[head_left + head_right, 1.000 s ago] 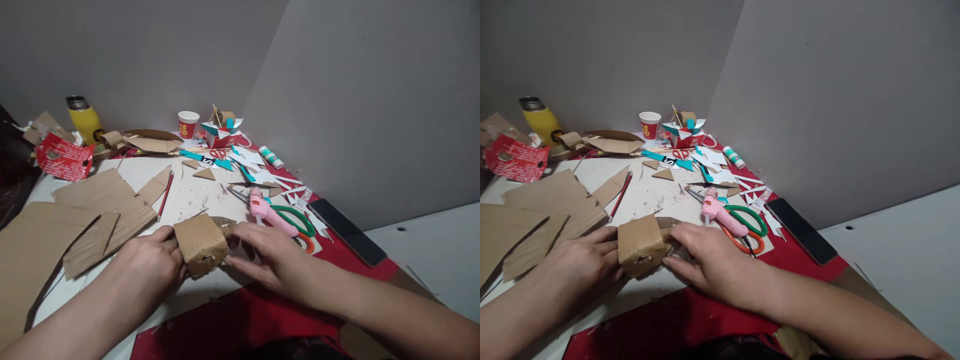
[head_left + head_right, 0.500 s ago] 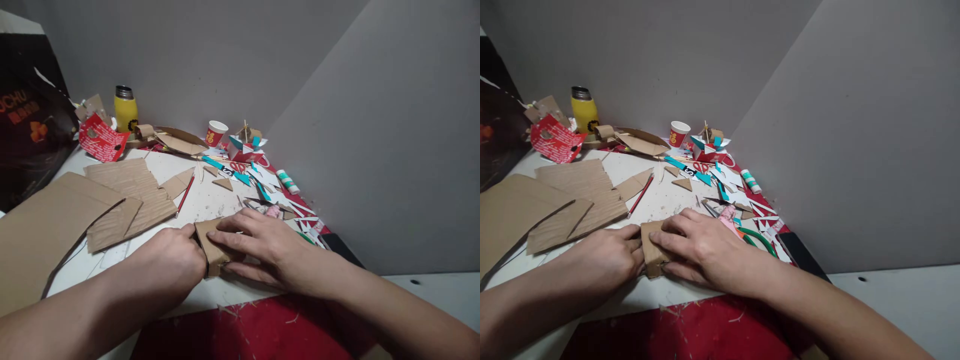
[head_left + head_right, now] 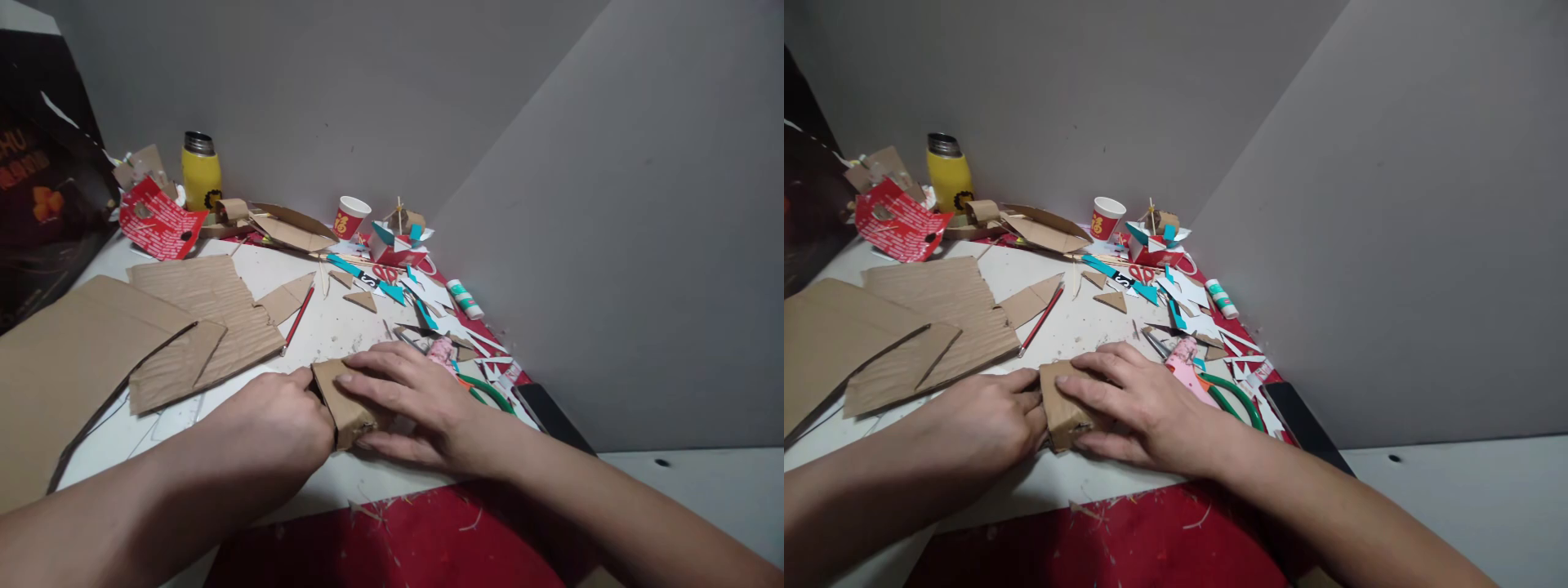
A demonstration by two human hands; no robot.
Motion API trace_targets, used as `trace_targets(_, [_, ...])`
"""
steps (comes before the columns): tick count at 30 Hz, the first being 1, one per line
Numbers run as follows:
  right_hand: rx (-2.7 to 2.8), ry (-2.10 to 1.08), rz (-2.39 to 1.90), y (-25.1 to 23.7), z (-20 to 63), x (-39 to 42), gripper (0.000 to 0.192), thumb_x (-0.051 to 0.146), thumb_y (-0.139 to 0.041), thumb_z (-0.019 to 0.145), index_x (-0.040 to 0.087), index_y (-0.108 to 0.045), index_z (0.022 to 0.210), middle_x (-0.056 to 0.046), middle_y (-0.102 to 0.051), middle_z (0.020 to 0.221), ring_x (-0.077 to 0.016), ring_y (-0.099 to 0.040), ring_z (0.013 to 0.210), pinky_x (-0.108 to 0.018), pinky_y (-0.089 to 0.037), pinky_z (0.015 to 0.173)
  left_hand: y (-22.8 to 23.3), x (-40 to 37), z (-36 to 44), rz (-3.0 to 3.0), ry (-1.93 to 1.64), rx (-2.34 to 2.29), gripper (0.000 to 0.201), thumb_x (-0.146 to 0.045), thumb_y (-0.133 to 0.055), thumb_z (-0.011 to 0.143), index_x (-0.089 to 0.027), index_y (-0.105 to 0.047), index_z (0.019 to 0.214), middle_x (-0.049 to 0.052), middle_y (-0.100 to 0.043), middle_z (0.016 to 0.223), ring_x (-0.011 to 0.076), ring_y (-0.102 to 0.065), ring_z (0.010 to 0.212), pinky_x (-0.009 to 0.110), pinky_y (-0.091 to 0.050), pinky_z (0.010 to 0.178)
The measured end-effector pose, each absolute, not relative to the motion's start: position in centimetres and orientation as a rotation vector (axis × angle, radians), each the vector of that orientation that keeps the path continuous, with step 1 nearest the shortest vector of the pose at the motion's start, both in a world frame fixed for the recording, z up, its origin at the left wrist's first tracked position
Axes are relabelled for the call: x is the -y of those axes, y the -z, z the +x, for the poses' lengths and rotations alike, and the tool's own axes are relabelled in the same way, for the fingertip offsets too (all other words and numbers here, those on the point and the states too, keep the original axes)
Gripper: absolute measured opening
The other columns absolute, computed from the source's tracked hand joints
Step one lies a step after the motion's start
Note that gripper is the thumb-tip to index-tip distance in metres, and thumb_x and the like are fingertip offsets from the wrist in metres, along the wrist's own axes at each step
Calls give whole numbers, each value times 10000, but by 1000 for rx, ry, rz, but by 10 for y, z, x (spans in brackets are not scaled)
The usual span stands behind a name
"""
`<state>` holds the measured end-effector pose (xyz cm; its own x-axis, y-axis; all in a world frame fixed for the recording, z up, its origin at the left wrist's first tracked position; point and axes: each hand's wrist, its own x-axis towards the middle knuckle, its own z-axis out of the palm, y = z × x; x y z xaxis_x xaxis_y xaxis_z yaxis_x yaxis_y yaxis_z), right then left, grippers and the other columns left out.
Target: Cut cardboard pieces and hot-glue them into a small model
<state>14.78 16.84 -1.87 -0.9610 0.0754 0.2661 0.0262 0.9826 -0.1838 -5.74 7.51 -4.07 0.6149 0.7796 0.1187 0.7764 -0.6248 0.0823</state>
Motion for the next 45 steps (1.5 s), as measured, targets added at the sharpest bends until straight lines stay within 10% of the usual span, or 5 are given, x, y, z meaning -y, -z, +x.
trace_targets(8, [2721,-135,55,21,154,-160,80,186,-548,901,160,-590,964,-130,-552,1194,-216,-518,1121,-380,-493,900,42,-75,-57,2774,-142,-1353,161,-85,-583,762,-186,-691,825,45,-736,856,196,-637,756,274,-437,582])
trace_targets(16, [2744,176,-20,23,158,-150,200,138,-441,939,135,-616,1035,-148,-583,1238,-251,-507,1157,-407,-512,908,41,-76,-55,2780,-107,-1358,226,-54,-547,772,-173,-703,886,68,-740,925,220,-639,775,290,-448,609])
trace_targets(24, [2772,-281,-319,21,153,-143,327,189,-373,972,170,-469,1284,-84,-653,1117,-168,-586,1083,-340,-526,919,44,-73,-51,2732,-181,-1382,240,-15,-528,729,-189,-685,778,44,-735,796,196,-626,734,262,-445,649])
trace_targets(45, [2479,-4,43,50,150,-145,167,54,-443,899,99,-597,948,-115,-674,918,-201,-601,887,-327,-553,745,39,-76,-58,2694,-178,-1361,117,-76,-610,754,-163,-687,740,67,-713,738,228,-620,725,284,-416,528])
